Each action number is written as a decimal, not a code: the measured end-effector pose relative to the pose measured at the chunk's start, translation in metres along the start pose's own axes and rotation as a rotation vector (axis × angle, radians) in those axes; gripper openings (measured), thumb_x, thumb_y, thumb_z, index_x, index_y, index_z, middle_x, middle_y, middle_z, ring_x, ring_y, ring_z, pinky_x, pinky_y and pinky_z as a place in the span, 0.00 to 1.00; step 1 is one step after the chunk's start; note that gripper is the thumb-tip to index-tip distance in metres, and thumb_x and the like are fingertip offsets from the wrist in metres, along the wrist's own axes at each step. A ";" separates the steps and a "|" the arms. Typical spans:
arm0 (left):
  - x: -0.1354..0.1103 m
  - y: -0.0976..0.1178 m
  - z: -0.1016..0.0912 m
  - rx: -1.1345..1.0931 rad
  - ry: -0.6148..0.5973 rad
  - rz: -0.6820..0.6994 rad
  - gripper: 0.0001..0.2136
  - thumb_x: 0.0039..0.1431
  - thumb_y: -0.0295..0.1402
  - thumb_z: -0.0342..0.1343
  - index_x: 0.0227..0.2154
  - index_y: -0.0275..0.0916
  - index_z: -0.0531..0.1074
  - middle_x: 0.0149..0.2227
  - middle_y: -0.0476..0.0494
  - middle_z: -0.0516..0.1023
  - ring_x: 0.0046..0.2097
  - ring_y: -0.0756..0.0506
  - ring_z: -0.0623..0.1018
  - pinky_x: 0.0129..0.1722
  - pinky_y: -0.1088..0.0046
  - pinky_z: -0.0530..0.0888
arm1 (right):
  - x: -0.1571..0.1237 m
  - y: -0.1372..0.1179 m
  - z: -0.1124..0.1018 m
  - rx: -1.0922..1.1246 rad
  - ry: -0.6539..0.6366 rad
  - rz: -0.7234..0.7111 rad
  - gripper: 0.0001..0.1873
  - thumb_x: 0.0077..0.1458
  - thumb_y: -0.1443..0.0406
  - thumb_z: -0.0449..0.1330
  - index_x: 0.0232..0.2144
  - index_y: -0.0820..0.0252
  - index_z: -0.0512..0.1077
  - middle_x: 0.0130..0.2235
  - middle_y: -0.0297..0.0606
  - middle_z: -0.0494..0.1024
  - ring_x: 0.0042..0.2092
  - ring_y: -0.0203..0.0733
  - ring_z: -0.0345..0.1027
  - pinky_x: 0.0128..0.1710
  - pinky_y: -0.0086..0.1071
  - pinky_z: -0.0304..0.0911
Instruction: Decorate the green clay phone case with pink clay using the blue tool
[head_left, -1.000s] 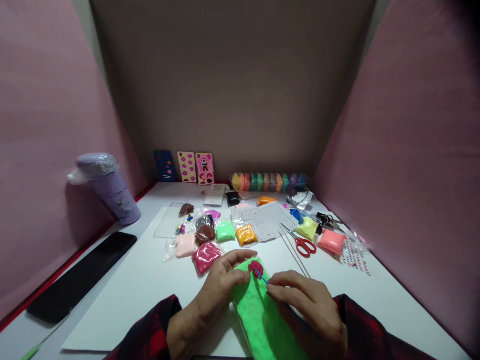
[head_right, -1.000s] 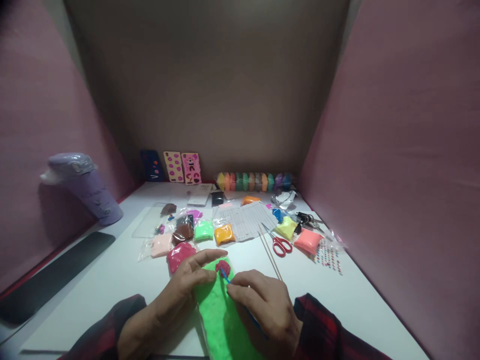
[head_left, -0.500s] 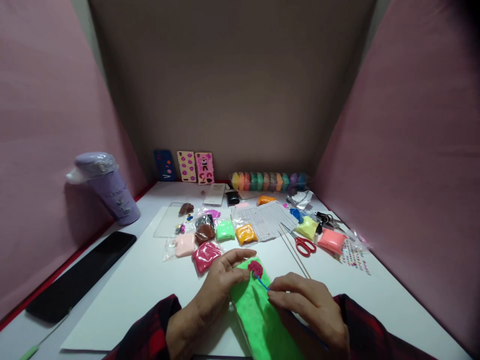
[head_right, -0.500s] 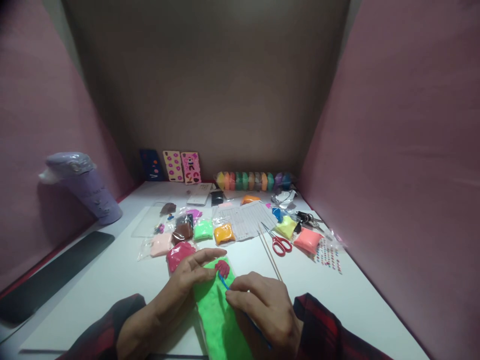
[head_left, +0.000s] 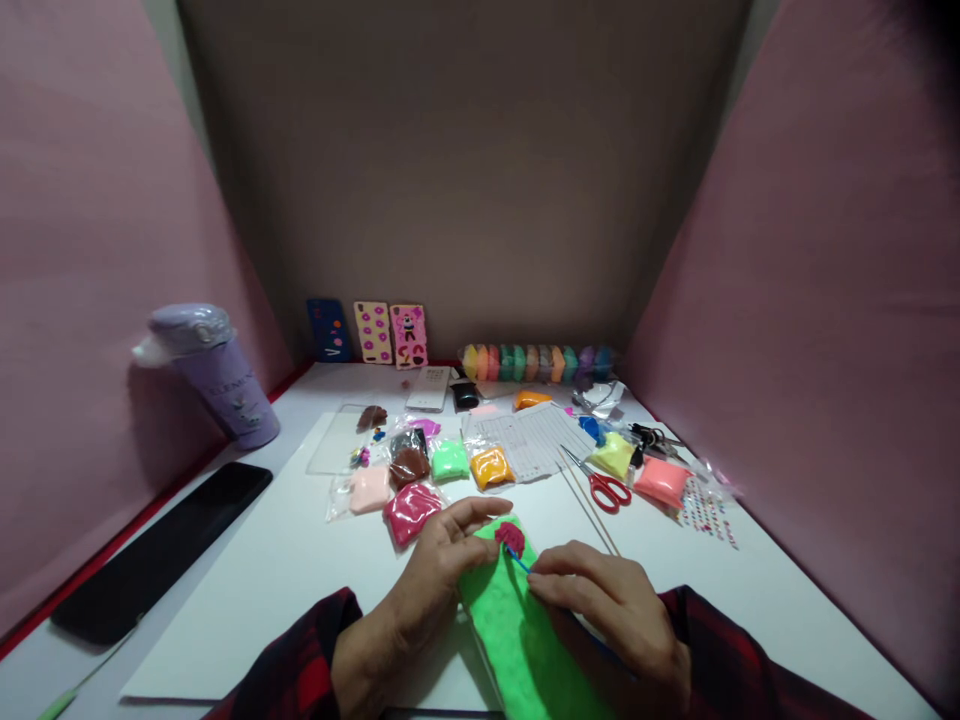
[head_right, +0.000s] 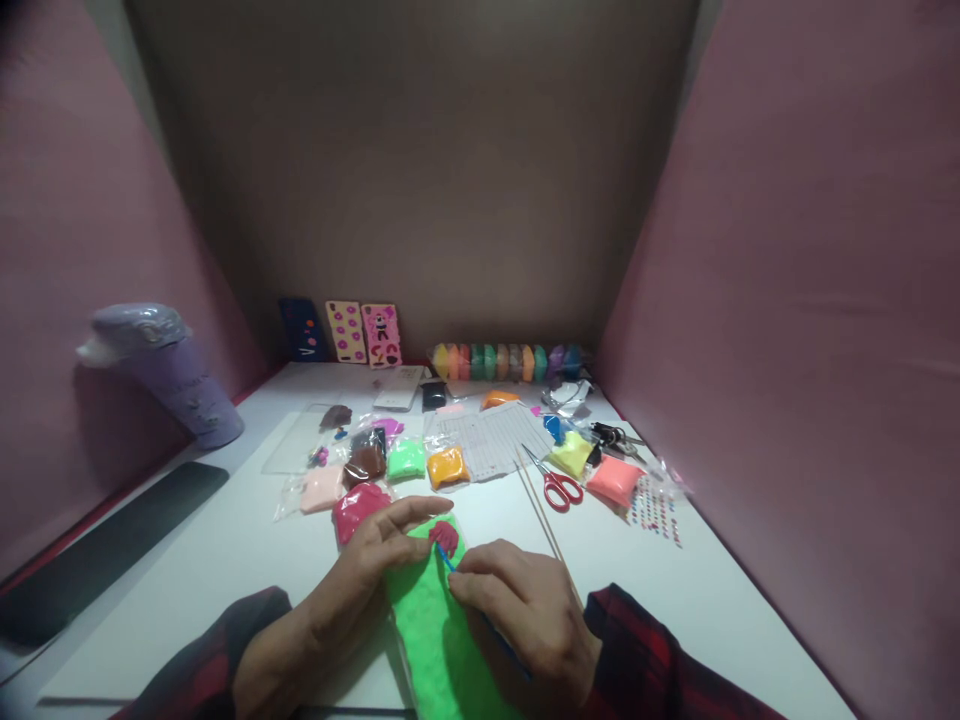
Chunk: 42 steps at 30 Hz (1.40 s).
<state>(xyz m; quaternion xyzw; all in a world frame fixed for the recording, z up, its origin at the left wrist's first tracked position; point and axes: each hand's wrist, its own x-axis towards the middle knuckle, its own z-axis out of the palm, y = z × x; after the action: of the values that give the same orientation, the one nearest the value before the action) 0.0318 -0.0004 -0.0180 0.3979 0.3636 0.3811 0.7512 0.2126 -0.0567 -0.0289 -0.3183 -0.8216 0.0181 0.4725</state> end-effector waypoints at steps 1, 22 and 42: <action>0.000 0.000 -0.001 0.005 -0.005 0.003 0.19 0.38 0.27 0.63 0.39 0.35 0.75 0.31 0.44 0.78 0.30 0.49 0.74 0.31 0.73 0.67 | 0.000 0.000 0.000 0.004 0.006 0.002 0.11 0.58 0.75 0.55 0.42 0.62 0.72 0.35 0.44 0.78 0.34 0.39 0.73 0.30 0.29 0.68; 0.006 -0.008 -0.008 0.002 -0.041 0.016 0.20 0.40 0.29 0.65 0.41 0.35 0.76 0.35 0.41 0.79 0.33 0.46 0.75 0.33 0.72 0.69 | -0.004 -0.002 0.001 0.022 0.081 0.051 0.14 0.56 0.76 0.57 0.44 0.61 0.73 0.37 0.43 0.78 0.37 0.40 0.74 0.34 0.31 0.68; 0.007 -0.009 -0.013 0.121 -0.070 0.012 0.20 0.43 0.32 0.67 0.43 0.38 0.79 0.43 0.38 0.80 0.38 0.42 0.77 0.41 0.66 0.71 | -0.005 0.004 0.006 0.111 0.123 0.138 0.14 0.59 0.75 0.55 0.45 0.59 0.73 0.38 0.41 0.77 0.39 0.38 0.73 0.35 0.29 0.69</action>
<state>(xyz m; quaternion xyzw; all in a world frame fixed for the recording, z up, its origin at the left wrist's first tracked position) 0.0260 0.0064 -0.0330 0.4580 0.3570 0.3486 0.7357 0.2117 -0.0549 -0.0375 -0.3481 -0.7650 0.0764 0.5365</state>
